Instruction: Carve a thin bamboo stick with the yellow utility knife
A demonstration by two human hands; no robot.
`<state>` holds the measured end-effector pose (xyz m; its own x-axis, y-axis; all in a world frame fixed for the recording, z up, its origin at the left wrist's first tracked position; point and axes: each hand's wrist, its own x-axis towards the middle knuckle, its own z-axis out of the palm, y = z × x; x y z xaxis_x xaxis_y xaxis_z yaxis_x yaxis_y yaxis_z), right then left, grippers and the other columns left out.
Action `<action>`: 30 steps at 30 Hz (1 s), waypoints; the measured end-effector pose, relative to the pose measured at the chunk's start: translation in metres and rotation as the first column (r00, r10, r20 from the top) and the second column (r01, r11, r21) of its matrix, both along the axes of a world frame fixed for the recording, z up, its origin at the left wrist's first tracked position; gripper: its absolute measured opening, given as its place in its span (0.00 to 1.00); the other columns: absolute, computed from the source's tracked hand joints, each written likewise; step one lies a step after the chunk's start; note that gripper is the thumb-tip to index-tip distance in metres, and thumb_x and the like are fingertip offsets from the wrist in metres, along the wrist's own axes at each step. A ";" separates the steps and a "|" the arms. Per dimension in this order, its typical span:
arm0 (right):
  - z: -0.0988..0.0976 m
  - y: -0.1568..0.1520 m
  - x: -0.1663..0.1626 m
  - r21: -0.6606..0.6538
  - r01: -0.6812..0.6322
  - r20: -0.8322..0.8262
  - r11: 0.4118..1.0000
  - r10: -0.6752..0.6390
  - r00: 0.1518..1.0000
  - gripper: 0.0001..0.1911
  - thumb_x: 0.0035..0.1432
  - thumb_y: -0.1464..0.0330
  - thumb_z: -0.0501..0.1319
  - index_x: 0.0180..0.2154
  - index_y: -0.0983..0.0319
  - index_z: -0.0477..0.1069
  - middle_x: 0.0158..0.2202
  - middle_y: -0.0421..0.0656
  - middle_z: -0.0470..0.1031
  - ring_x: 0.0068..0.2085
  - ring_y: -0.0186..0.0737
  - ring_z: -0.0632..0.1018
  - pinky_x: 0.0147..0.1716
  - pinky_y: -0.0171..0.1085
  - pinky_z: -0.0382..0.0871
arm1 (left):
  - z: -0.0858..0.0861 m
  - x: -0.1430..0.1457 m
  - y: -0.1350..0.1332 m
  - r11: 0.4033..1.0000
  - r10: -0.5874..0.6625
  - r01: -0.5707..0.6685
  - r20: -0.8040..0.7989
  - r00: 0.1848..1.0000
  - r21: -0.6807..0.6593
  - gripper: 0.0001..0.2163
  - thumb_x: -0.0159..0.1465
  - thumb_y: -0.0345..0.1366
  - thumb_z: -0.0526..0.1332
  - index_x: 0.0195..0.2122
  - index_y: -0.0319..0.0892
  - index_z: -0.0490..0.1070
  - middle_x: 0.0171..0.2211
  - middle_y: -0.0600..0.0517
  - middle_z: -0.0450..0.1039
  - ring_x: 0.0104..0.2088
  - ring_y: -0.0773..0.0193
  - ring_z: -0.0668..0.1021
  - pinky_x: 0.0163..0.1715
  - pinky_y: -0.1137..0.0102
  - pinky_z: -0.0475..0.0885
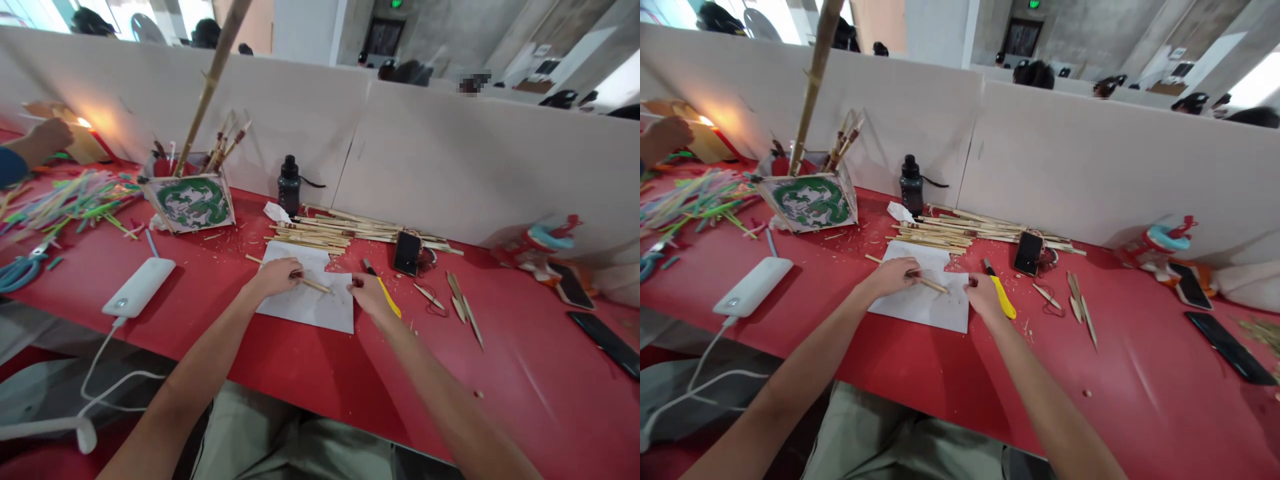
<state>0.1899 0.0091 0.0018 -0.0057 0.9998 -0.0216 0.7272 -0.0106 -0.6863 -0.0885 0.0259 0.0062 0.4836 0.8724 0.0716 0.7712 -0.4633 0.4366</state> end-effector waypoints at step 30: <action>0.020 0.028 0.012 0.697 0.273 -0.204 0.663 -0.181 0.962 0.17 0.66 0.56 0.56 0.39 0.62 0.76 0.38 0.49 0.81 0.40 0.45 0.80 0.44 0.42 0.73 | 0.028 -0.060 0.005 0.288 0.169 -0.868 0.871 0.462 0.405 0.16 0.71 0.49 0.56 0.40 0.40 0.73 0.35 0.48 0.74 0.34 0.65 0.75 0.35 0.70 0.70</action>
